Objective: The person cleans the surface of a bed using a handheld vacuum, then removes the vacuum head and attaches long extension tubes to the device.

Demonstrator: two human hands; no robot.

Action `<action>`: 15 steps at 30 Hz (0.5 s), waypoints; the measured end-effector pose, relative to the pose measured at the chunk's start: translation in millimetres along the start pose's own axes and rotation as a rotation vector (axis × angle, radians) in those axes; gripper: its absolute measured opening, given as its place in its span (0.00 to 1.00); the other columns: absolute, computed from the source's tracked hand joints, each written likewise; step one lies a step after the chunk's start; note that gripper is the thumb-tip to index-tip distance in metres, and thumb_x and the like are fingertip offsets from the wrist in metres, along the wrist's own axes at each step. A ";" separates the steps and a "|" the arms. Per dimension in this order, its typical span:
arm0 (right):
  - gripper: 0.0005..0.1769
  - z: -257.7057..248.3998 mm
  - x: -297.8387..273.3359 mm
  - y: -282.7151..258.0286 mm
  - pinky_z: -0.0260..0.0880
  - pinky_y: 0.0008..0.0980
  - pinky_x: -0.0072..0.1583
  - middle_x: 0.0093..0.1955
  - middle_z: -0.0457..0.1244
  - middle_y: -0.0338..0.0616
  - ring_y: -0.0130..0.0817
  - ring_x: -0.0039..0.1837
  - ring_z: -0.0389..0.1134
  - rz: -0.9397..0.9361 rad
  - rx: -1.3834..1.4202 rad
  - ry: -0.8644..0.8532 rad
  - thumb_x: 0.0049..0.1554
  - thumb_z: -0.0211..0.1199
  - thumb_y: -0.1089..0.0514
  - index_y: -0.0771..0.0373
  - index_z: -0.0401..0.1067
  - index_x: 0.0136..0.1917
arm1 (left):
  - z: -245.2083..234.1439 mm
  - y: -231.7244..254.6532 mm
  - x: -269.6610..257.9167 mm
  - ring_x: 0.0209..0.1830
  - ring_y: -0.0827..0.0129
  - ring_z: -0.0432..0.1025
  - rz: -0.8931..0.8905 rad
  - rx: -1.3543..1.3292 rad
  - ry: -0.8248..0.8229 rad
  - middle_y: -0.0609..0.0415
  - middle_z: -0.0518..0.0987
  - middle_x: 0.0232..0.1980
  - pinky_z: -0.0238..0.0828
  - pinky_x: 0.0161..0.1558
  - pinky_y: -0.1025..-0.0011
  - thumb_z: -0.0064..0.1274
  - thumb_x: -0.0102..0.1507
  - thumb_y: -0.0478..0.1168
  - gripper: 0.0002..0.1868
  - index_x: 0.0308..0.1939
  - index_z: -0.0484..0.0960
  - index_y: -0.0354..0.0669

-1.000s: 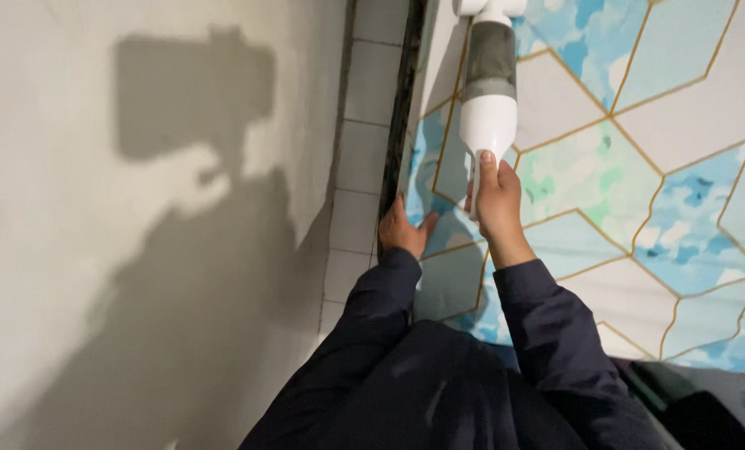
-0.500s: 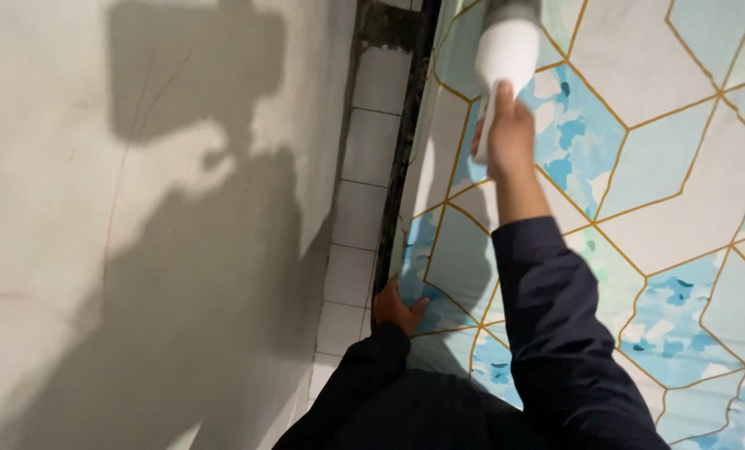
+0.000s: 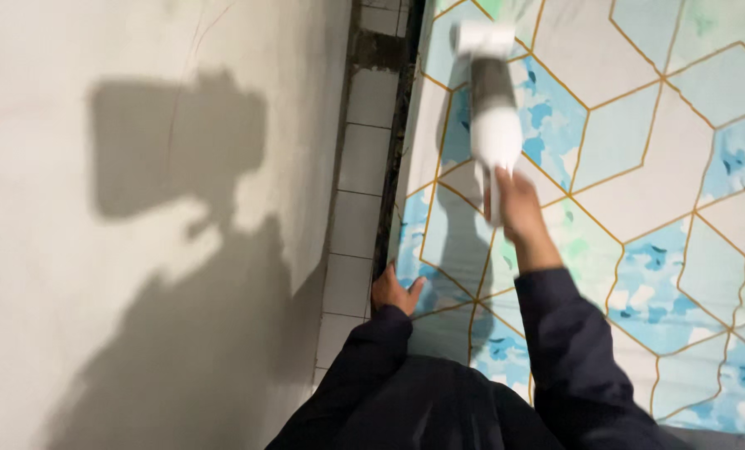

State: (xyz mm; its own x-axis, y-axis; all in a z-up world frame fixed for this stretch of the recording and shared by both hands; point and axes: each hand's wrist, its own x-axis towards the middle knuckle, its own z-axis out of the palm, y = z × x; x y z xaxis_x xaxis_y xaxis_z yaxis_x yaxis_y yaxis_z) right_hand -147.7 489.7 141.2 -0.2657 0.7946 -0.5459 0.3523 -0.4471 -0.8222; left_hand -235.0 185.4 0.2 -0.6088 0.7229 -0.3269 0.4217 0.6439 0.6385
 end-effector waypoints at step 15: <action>0.22 -168.0 -531.5 270.4 0.66 0.28 0.45 0.40 0.69 0.41 0.26 0.42 0.66 0.377 -0.259 0.133 0.65 0.56 0.48 0.68 0.78 0.57 | -25.5 26.4 -14.7 0.56 0.44 0.76 -0.091 0.066 0.014 0.41 0.81 0.59 0.72 0.56 0.52 0.58 0.55 0.69 0.46 0.67 0.71 0.42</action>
State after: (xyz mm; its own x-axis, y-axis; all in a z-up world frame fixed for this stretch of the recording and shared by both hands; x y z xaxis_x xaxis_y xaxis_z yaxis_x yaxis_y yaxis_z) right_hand 239.5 15.5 236.0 0.0345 0.6501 -0.7591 0.6184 -0.6106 -0.4948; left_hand -232.0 185.4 39.6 -0.6559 0.6574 -0.3710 0.4075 0.7220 0.5591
